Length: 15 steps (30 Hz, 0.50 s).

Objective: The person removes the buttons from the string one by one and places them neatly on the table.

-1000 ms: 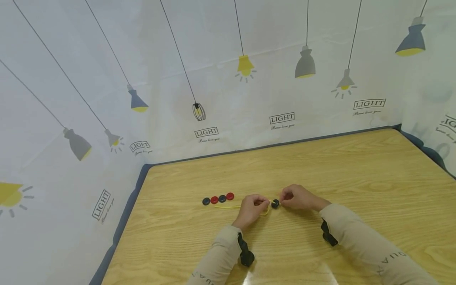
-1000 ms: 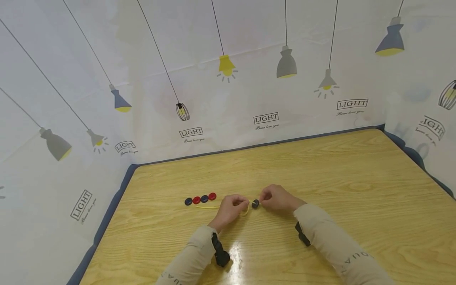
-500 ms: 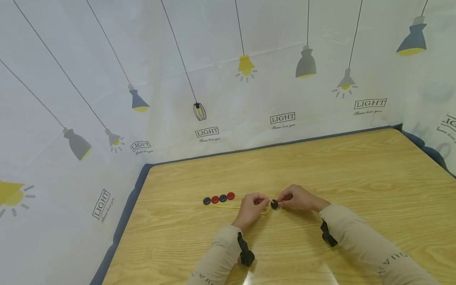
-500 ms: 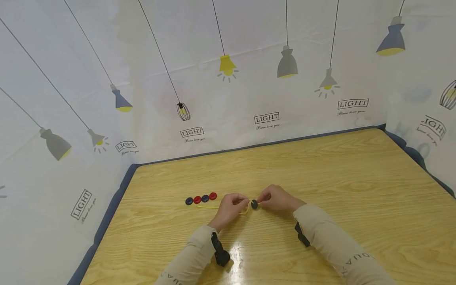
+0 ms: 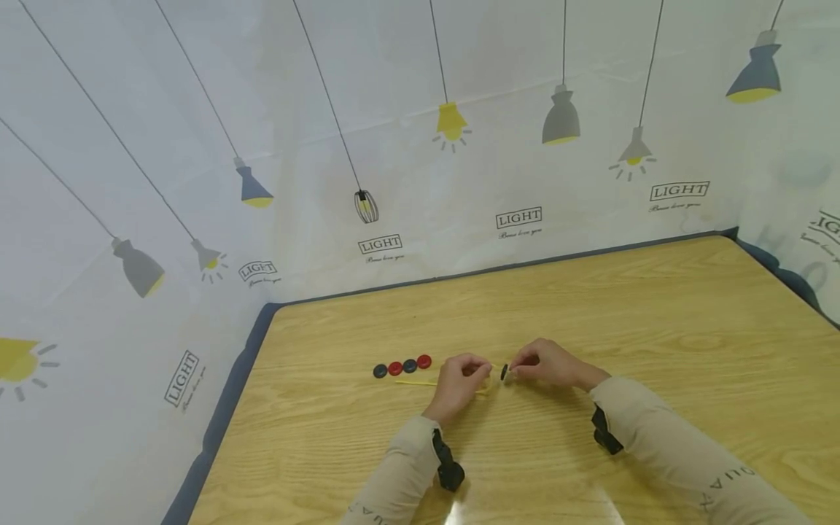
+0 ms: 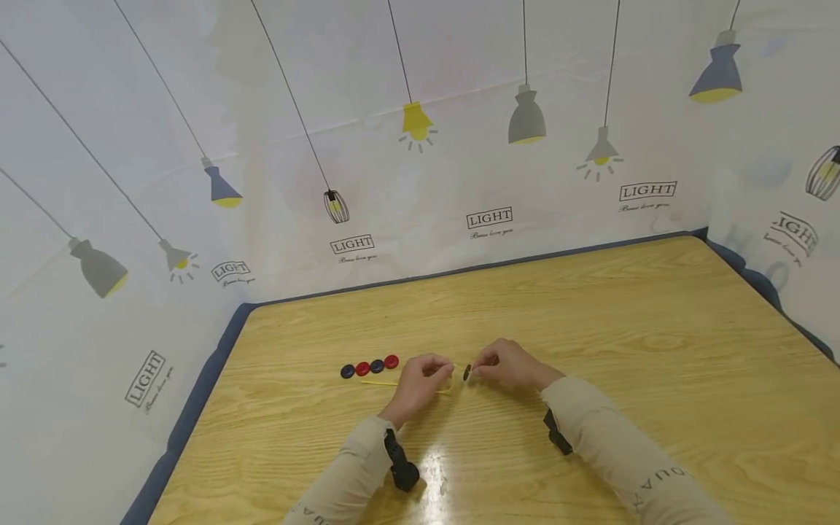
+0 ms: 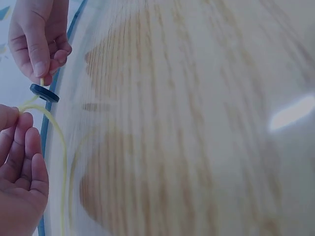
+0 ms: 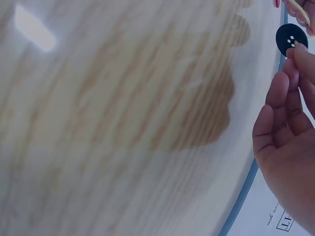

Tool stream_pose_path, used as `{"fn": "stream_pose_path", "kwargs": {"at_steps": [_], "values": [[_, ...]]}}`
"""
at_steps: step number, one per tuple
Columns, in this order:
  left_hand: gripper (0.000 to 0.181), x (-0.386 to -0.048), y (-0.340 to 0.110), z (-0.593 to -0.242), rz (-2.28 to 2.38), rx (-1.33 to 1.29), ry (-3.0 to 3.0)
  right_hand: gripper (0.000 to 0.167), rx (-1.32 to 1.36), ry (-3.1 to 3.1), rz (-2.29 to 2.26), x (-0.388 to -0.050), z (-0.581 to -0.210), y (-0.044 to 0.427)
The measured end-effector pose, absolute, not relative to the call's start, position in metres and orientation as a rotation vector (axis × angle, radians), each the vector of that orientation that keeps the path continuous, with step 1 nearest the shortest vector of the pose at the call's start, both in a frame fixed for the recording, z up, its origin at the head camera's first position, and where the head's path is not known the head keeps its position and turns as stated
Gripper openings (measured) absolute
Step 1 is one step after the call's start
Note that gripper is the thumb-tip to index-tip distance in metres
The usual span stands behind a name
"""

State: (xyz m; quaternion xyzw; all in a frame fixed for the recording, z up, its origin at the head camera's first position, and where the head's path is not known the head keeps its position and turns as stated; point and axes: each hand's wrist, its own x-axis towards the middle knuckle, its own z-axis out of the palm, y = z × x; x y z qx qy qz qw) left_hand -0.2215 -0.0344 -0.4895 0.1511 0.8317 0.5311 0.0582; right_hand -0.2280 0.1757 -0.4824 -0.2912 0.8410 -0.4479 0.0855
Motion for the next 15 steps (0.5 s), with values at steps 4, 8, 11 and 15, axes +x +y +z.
{"fn": "stream_pose_path", "kwargs": {"at_steps": [4, 8, 11, 15], "values": [[0.017, -0.222, -0.0363, -0.4899, 1.615, 0.437, 2.51, 0.013, -0.871, 2.482, -1.355, -0.2268, -0.48, 0.174], [0.016, -0.2205, -0.037, -0.4891, 1.618, 0.424, 2.501, 0.013, -0.826, 2.468, -1.388, -0.2272, -0.4785, 0.1725], [0.015, -0.2191, -0.037, -0.4883, 1.621, 0.423, 2.503, 0.013, -0.803, 2.477, -1.423, -0.2277, -0.4775, 0.1716], [0.017, -0.2183, -0.0372, -0.489, 1.633, 0.439, 2.499, 0.013, -0.792, 2.489, -1.464, -0.2272, -0.4745, 0.17]]}}
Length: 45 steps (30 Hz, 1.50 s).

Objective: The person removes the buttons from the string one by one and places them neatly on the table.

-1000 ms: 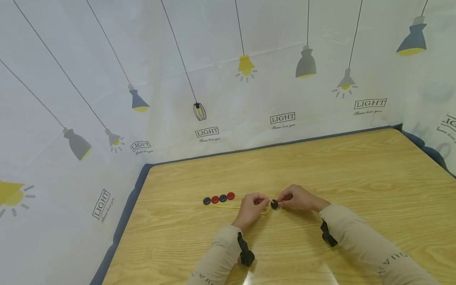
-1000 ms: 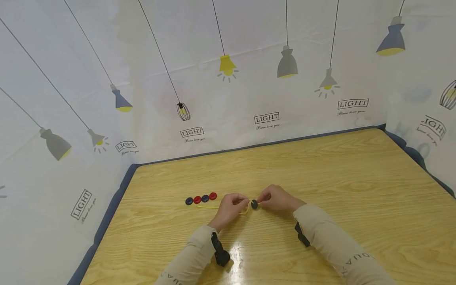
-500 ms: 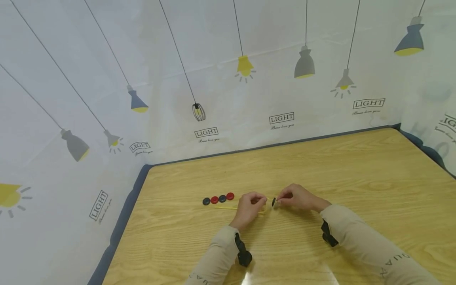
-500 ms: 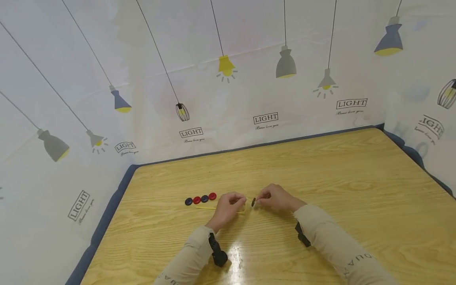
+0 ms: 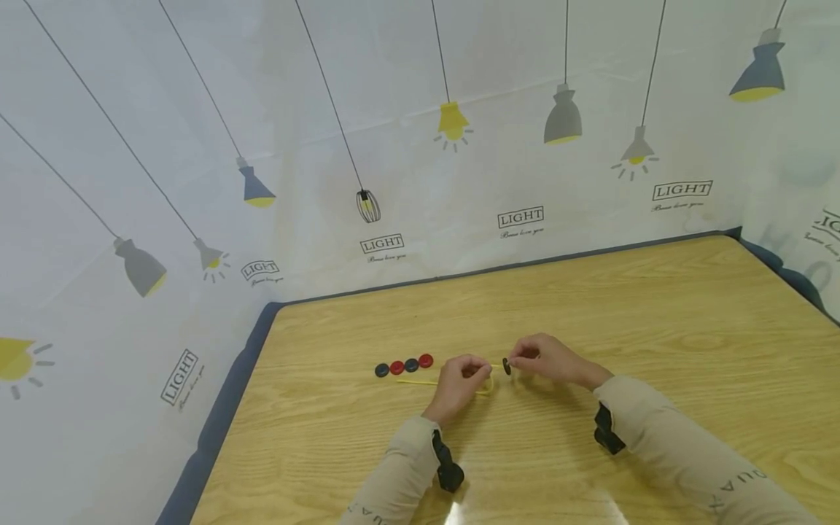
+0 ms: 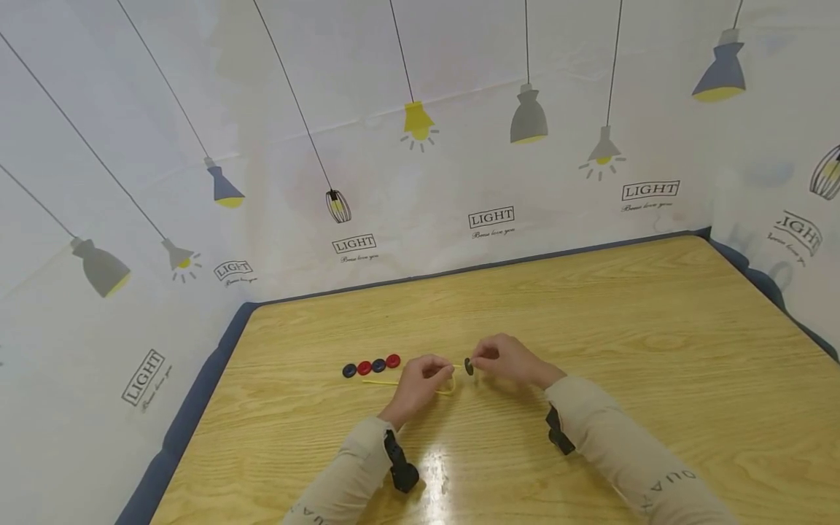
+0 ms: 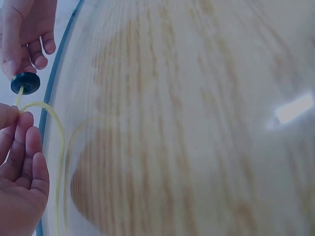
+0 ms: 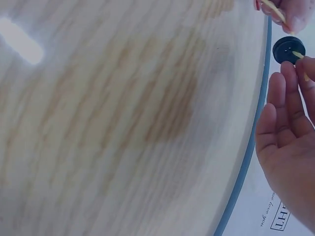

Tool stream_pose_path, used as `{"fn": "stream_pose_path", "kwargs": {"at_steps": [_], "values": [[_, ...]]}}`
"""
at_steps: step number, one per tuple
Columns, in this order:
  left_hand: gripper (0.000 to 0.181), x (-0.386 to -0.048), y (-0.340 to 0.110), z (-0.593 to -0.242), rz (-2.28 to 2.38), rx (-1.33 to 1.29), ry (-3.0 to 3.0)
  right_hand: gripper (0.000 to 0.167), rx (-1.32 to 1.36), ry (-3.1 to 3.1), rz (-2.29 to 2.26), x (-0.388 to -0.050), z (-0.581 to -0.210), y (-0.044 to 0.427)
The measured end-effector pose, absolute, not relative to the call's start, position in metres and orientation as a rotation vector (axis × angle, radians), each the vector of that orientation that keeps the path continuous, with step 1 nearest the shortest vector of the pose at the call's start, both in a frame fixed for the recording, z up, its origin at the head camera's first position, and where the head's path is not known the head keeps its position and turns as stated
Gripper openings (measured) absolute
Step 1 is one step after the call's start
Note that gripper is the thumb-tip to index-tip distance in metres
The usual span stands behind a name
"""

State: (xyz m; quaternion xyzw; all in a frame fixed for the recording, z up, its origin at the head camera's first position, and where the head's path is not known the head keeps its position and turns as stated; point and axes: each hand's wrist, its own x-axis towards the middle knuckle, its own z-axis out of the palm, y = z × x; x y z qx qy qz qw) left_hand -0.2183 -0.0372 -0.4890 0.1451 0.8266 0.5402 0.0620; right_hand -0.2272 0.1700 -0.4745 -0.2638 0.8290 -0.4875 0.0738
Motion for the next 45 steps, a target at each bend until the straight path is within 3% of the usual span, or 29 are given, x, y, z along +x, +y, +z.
{"fn": "stream_pose_path", "kwargs": {"at_steps": [13, 18, 27, 45], "values": [[0.015, -0.217, -0.032, -0.492, 1.639, 0.526, 2.458, 0.012, -0.782, 2.557, -1.453, -0.225, -0.463, 0.163], [0.014, -0.207, -0.029, -0.476, 1.682, 0.548, 2.422, 0.013, -0.778, 2.522, -1.499, -0.224, -0.459, 0.16], [0.036, -0.199, -0.028, -0.461, 1.722, 0.539, 2.275, 0.013, -0.748, 2.466, -1.549, -0.222, -0.46, 0.157], [0.029, -0.195, -0.02, -0.456, 1.794, 0.552, 2.292, 0.016, -0.708, 2.412, -1.625, -0.222, -0.46, 0.155]]}}
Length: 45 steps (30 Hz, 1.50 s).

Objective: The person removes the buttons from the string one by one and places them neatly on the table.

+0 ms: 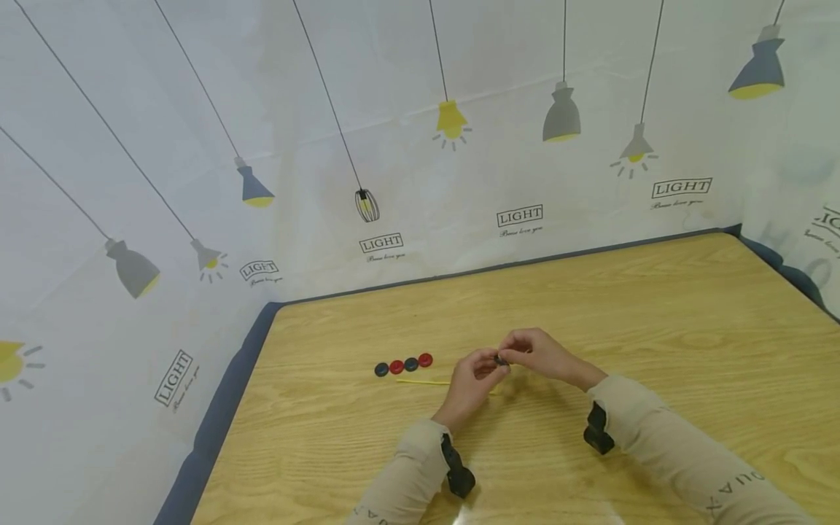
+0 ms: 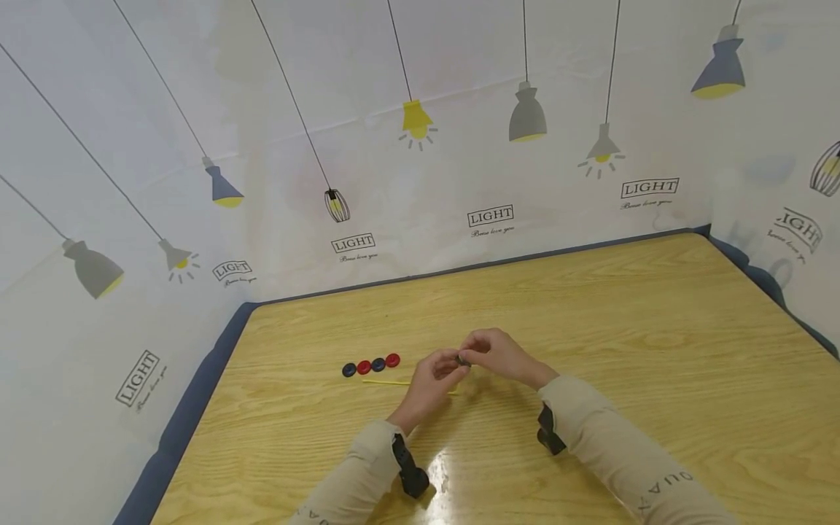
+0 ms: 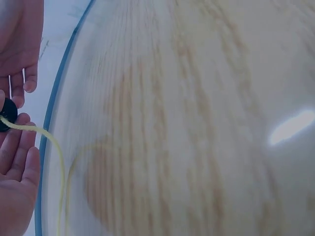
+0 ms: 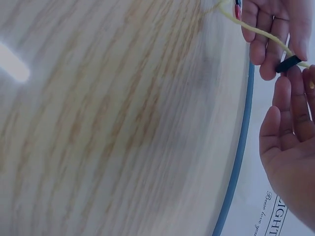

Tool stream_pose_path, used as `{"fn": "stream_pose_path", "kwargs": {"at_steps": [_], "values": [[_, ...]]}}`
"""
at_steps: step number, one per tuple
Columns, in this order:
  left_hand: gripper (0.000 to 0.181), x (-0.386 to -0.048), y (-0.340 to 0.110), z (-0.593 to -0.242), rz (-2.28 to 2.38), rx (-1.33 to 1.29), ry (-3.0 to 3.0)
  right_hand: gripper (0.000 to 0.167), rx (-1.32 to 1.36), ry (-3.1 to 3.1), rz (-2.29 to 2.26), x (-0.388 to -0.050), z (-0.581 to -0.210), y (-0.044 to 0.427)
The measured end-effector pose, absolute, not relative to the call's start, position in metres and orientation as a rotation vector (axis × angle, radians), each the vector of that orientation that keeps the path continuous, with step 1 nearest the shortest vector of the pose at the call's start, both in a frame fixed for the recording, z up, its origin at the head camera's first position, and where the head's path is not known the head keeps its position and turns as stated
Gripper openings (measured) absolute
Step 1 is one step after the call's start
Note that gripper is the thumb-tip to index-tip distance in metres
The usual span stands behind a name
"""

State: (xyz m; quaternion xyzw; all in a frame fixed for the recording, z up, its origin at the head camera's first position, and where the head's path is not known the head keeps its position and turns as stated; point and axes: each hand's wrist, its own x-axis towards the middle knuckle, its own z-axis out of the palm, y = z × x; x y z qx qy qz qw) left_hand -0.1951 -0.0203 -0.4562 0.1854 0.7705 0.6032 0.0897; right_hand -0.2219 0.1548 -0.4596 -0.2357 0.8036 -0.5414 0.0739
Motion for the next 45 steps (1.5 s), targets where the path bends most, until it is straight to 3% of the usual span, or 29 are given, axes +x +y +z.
{"fn": "stream_pose_path", "kwargs": {"at_steps": [18, 38, 45], "values": [[0.033, -0.218, -0.035, -0.497, 1.728, 0.509, 2.376, 0.018, -0.695, 2.443, -1.677, -0.226, -0.464, 0.166], [0.037, -0.214, -0.092, -0.485, 1.576, 0.508, 2.477, 0.02, -0.616, 2.469, -1.702, -0.222, -0.47, 0.182], [0.034, -0.203, -0.109, -0.457, 1.55, 0.533, 2.5, 0.021, -0.58, 2.475, -1.678, -0.223, -0.473, 0.185]]}}
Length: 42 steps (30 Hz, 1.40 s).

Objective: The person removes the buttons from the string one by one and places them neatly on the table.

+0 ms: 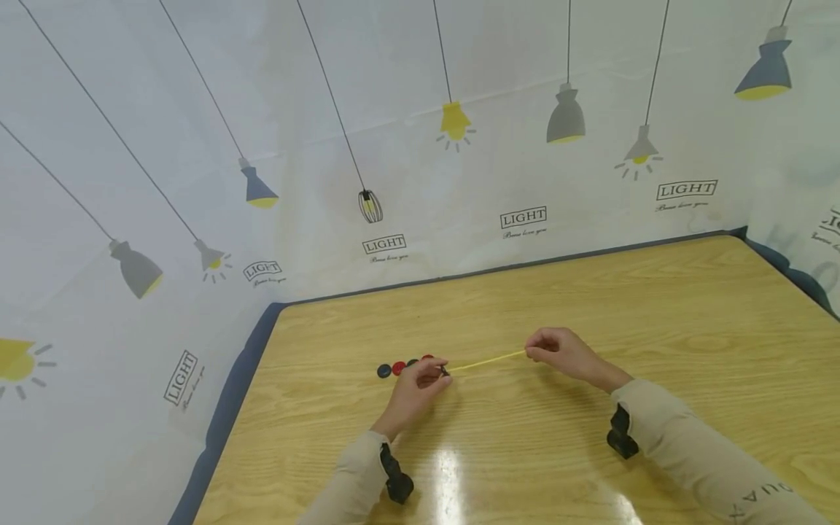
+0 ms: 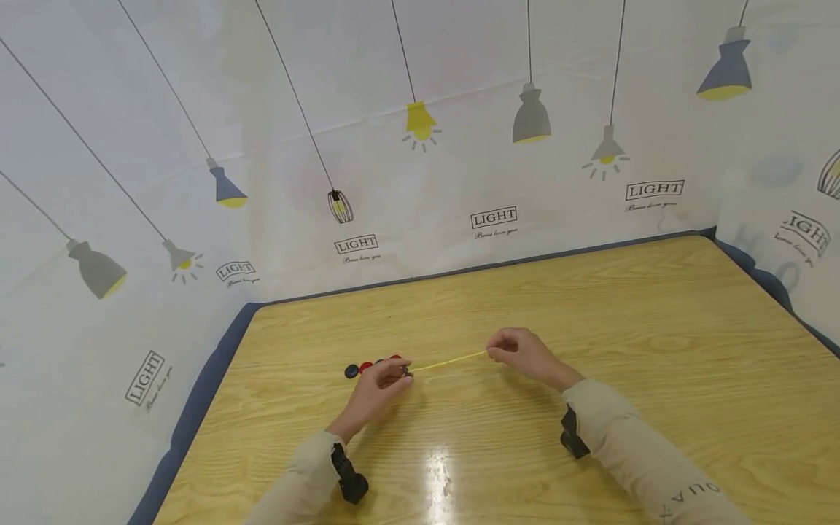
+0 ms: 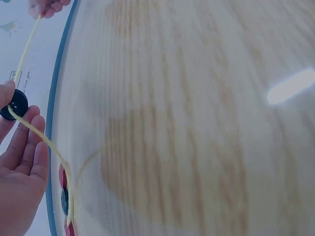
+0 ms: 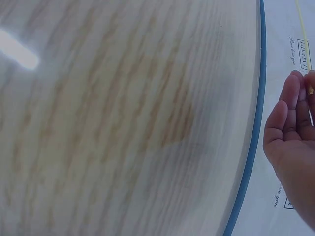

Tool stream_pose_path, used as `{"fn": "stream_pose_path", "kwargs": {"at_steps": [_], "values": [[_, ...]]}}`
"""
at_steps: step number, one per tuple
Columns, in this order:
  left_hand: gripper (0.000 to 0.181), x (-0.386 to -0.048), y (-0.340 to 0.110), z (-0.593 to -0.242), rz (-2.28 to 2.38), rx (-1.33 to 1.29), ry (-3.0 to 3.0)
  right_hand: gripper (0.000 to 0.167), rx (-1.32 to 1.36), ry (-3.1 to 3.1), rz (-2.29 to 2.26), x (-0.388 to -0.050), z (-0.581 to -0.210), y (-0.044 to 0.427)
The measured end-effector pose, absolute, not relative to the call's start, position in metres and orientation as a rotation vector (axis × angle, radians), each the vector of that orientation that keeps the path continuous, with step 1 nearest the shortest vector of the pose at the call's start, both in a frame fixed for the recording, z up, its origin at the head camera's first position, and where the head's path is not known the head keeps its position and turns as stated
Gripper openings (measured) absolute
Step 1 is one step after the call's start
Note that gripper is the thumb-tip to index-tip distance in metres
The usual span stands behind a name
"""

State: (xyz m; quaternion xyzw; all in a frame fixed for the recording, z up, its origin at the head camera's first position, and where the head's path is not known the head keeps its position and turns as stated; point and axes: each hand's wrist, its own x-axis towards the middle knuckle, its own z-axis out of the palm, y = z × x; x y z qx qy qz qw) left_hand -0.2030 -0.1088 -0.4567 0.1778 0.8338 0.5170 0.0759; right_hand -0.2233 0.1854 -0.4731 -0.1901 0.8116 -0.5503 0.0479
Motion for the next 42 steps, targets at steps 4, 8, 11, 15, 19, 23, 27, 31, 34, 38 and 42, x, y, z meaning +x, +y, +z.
{"fn": "stream_pose_path", "kwargs": {"at_steps": [4, 8, 11, 15, 19, 23, 27, 31, 34, 38, 42], "values": [[0.033, -0.198, -0.118, -0.443, 1.539, 0.569, 2.527, 0.021, -0.584, 2.481, -1.671, -0.223, -0.473, 0.189], [0.033, -0.2, -0.128, -0.441, 1.534, 0.554, 2.55, 0.021, -0.579, 2.482, -1.667, -0.223, -0.473, 0.192], [0.033, -0.202, -0.135, -0.445, 1.522, 0.519, 2.556, 0.021, -0.572, 2.481, -1.661, -0.222, -0.474, 0.195], [0.036, -0.211, -0.148, -0.462, 1.449, 0.504, 2.577, 0.021, -0.567, 2.49, -1.641, -0.221, -0.476, 0.2], [0.038, -0.215, -0.16, -0.471, 1.393, 0.519, 2.598, 0.021, -0.564, 2.501, -1.623, -0.22, -0.479, 0.206], [0.036, -0.214, -0.168, -0.472, 1.339, 0.517, 2.634, 0.019, -0.576, 2.502, -1.598, -0.219, -0.481, 0.21], [0.034, -0.212, -0.175, -0.473, 1.245, 0.527, 2.698, 0.017, -0.578, 2.501, -1.559, -0.219, -0.483, 0.214], [0.032, -0.211, -0.182, -0.473, 1.163, 0.539, 2.746, 0.018, -0.567, 2.499, -1.533, -0.219, -0.484, 0.217], [0.032, -0.211, -0.186, -0.472, 1.146, 0.522, 2.757, 0.018, -0.536, 2.504, -1.518, -0.218, -0.484, 0.218], [0.033, -0.212, -0.193, -0.471, 1.138, 0.471, 2.779, 0.018, -0.531, 2.508, -1.5, -0.218, -0.484, 0.221], [0.032, -0.216, -0.2, -0.472, 1.13, 0.407, 2.822, 0.017, -0.548, 2.491, -1.482, -0.219, -0.486, 0.225]]}}
